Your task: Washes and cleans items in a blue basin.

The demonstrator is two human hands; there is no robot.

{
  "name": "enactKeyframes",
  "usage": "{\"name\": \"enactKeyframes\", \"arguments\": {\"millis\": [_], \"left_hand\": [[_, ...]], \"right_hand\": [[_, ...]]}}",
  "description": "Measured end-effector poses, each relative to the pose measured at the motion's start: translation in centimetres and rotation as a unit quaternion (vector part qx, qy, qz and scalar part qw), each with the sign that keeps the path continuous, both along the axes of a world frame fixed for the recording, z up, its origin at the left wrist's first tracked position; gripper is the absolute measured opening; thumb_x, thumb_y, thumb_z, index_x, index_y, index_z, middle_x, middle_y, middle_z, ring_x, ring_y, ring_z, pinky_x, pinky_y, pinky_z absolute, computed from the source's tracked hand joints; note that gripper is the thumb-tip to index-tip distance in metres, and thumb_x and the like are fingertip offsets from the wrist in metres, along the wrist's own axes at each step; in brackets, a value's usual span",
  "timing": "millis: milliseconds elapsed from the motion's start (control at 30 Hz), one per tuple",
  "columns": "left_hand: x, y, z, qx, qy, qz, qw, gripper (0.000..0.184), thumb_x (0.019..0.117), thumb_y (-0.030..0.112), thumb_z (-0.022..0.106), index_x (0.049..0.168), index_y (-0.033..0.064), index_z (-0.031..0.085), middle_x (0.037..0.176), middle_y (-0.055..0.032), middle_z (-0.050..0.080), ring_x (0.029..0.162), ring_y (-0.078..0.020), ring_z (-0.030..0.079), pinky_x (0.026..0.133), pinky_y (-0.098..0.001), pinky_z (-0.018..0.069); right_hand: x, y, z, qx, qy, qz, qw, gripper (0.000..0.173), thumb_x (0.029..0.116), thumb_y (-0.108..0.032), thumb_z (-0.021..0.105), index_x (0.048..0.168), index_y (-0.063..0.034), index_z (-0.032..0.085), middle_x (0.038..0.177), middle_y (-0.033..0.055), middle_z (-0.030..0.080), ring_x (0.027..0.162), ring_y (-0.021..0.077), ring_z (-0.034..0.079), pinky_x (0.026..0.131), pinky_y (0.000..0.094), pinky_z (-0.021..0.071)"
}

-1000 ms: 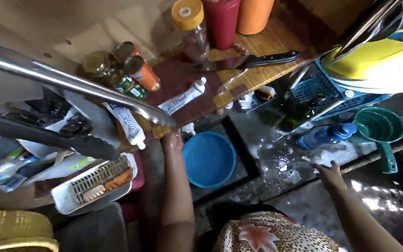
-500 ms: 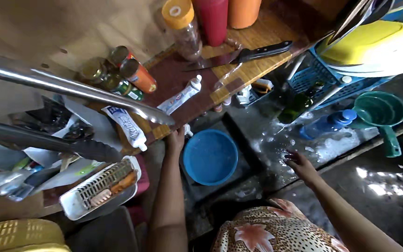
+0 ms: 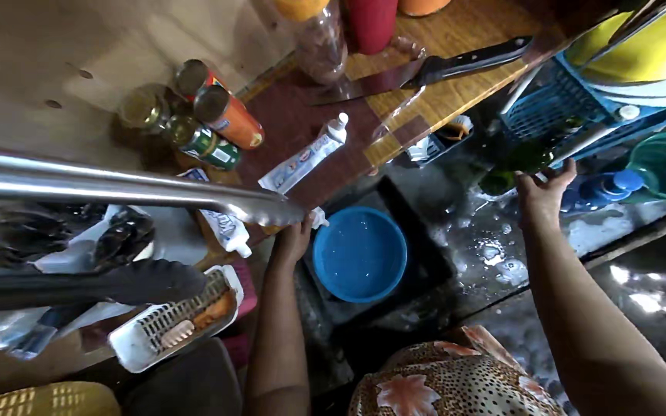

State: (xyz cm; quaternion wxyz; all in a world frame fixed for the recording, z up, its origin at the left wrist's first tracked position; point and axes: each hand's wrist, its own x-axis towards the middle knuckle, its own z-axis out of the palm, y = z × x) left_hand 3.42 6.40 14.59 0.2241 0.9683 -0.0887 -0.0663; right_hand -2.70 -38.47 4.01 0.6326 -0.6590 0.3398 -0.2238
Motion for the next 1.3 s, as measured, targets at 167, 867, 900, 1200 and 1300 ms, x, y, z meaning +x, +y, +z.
{"name": "enactKeyframes", "arguments": {"millis": [167,867,900,1200,1300], "left_hand": [[0.1,0.1,-0.1,0.025,0.013,-0.014,0.999,0.046,0.1122,0.032,0.040,0.139,-0.0009,0.057,0.138,-0.0255,0.059,0.132,-0.0393,0.055,0.113,-0.0584,0.0394],[1.8,-2.9,2.3,0.054,0.080,-0.007,0.995,0.040,0.1105,0.022,0.042,0.130,-0.0088,0.060,0.130,-0.0326,0.060,0.127,-0.0434,0.055,0.109,-0.0595,0.0392],[1.5,-3.1,2.5,0.036,0.084,0.018,0.996,0.041,0.1109,0.023,0.043,0.132,-0.0089,0.059,0.133,-0.0325,0.058,0.131,-0.0429,0.053,0.111,-0.0587,0.0372],[-3.2,-1.7,-16.8,-0.389,0.163,0.340,0.840,0.055,0.1132,0.037,0.031,0.157,0.0042,0.032,0.154,-0.0224,0.044,0.135,-0.0345,0.050,0.105,-0.0507,0.0472],[-7.1,-2.0,-23.6,-0.069,0.363,0.230,0.900,0.069,0.1075,0.032,0.053,0.160,-0.0011,0.024,0.160,-0.0331,0.030,0.145,-0.0465,0.037,0.116,-0.0573,0.0377]], "right_hand": [[1.8,-0.7,-1.0,-0.027,-0.027,-0.036,0.999,0.112,0.0851,-0.010,0.076,0.162,-0.0028,-0.006,0.160,0.0290,0.024,0.140,0.0329,0.046,0.111,0.0375,0.0476],[5.1,-3.1,-1.3,-0.101,0.139,-0.094,0.981,0.104,0.0780,-0.027,0.087,0.159,-0.0039,0.026,0.160,0.0331,0.025,0.145,0.0454,0.033,0.117,0.0507,0.0355],[5.1,-3.3,-1.7,-0.118,0.116,-0.084,0.983,0.103,0.0785,-0.025,0.086,0.158,-0.0001,0.026,0.157,0.0330,0.030,0.144,0.0432,0.037,0.117,0.0483,0.0363],[1.8,-0.7,0.2,-0.288,0.104,0.073,0.949,0.054,0.0956,-0.026,0.068,0.139,0.0044,0.054,0.145,0.0362,0.045,0.136,0.0510,0.043,0.115,0.0599,0.0346],[0.4,1.4,0.3,-0.326,0.100,0.134,0.930,0.051,0.0979,-0.023,0.067,0.138,0.0054,0.054,0.141,0.0348,0.050,0.135,0.0526,0.045,0.115,0.0628,0.0331]]}}
